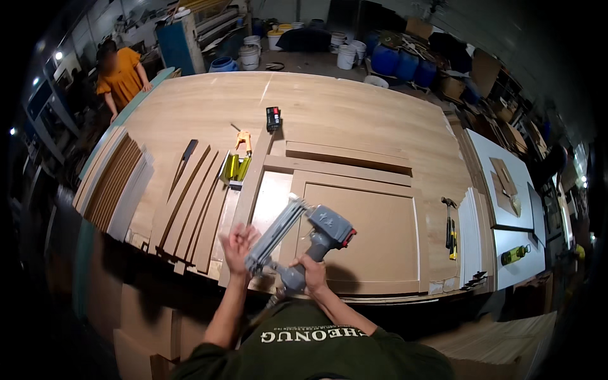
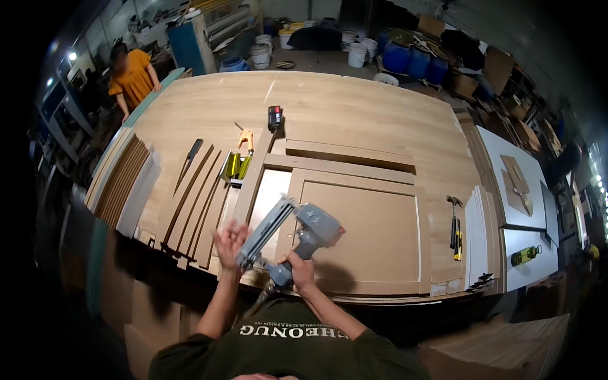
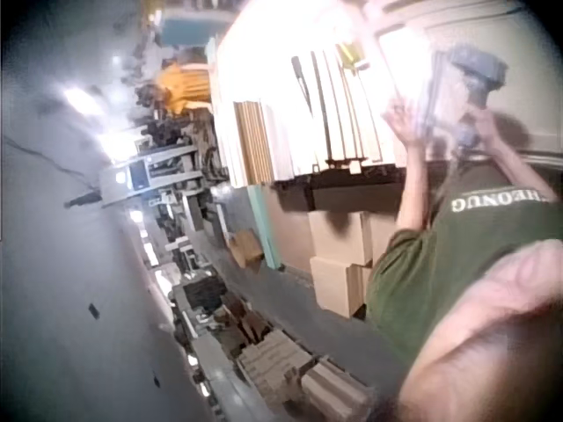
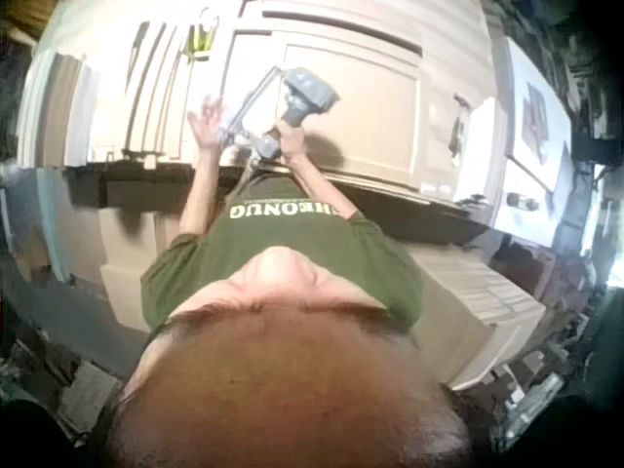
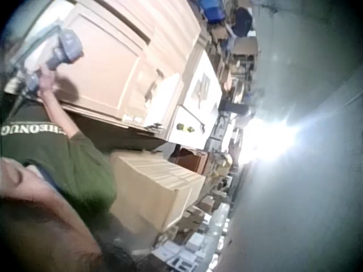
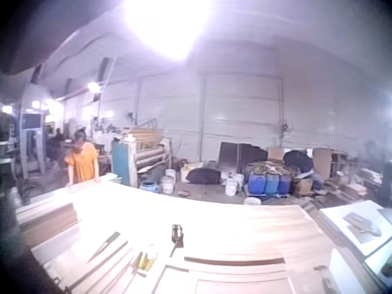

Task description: The person assembles wood panels using a nail gun and by hand, picking up pieces from a stack and aligning them on a workbench before securing them.

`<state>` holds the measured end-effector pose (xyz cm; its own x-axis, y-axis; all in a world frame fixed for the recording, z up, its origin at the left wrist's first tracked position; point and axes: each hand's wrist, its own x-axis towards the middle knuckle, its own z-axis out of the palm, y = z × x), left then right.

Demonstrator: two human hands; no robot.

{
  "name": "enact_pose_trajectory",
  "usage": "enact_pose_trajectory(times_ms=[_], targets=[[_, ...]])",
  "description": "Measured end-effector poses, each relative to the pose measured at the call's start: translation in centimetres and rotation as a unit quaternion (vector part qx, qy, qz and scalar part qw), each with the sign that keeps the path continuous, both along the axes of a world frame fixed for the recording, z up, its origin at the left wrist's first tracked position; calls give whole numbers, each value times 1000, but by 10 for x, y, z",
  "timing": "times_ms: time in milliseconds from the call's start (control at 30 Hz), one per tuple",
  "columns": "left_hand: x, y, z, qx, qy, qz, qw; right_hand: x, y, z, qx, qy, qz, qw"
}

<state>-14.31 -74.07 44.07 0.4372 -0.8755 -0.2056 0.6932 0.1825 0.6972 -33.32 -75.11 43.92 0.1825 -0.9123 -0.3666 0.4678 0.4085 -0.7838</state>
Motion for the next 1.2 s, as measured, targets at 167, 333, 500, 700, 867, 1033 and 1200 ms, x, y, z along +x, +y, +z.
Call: enact_pose_trajectory(times_ms=[167, 333, 500, 700, 867, 1033, 1200], targets=[[-4, -3, -12, 36, -75, -145, 986, -8, -5, 15, -51, -41, -6, 998], [-12, 4, -8, 98, -542, -3, 834, -18, -4, 17, -53, 46, 5, 998], [-39, 12, 93, -17, -518, -126, 846, 7, -7, 28, -239, 284, 121, 921], [-39, 14, 100, 46, -381, -241, 891, -7, 10, 66, -393, 324, 307, 804], [-32, 40, 82, 120, -318, -247, 908, -86, 8, 86, -367, 330, 373, 786], [-42, 73, 72, 221, -372, -247, 867, -247, -35, 20, -65, 591, 95, 798], [-97, 73, 61, 167, -580, -243, 760, -404, -87, -78, -152, 645, -133, 737]])
